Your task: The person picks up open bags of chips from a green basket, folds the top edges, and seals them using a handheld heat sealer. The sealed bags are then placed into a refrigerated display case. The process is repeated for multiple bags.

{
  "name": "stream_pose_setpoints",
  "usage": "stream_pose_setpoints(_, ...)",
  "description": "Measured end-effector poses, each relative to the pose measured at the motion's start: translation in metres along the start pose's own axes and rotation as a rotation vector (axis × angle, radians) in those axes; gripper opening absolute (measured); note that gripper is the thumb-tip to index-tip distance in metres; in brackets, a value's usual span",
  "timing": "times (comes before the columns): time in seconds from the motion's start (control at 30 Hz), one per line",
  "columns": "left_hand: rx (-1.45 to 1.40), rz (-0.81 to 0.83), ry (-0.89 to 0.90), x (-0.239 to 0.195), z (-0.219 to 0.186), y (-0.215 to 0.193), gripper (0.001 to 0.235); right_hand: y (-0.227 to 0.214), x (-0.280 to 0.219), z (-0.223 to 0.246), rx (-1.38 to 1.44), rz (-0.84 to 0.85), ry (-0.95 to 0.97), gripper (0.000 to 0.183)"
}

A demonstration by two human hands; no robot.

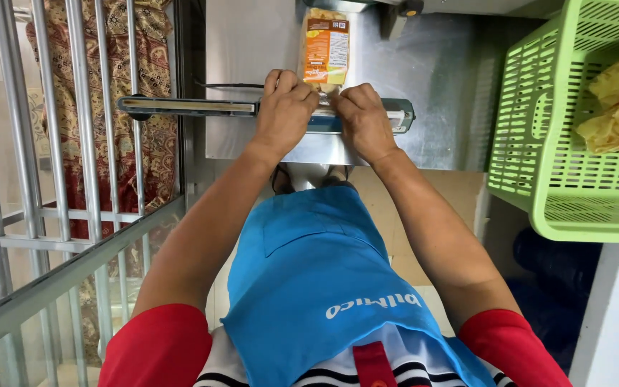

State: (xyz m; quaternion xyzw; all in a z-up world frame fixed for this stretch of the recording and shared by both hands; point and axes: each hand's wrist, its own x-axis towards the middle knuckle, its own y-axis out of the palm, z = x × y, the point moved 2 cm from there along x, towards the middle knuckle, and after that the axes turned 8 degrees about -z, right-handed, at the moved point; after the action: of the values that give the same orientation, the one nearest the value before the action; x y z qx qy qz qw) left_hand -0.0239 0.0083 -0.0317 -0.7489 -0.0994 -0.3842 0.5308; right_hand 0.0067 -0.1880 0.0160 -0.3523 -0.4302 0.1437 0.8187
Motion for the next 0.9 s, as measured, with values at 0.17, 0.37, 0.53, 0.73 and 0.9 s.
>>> stream_pose_setpoints(0.17,-0.021,0.0,-0.005,-0.005,-0.009,-0.017,0.012,-0.007,-0.004,0.017,0.021,-0.017,-0.009,0.014)
stream_pose_setpoints(0.37,-0.01,-0.046,0.017,-0.013,-0.022,-0.02,0.01,-0.005,-0.011,0.019,-0.025,-0.018,-0.045,0.015)
stream_pose_setpoints(0.53,0.076,-0.072,0.006,-0.009,-0.042,-0.027,0.006,-0.003,-0.012,0.015,-0.033,0.001,-0.081,0.017)
stream_pose_setpoints(0.73,0.253,-0.009,-0.028,-0.005,-0.08,-0.05,0.014,-0.006,-0.011,0.01,-0.027,0.047,-0.126,0.026)
stream_pose_setpoints(0.9,0.34,0.041,-0.201,0.002,-0.104,-0.066,0.03,-0.007,-0.014,0.006,-0.079,0.09,-0.17,0.02)
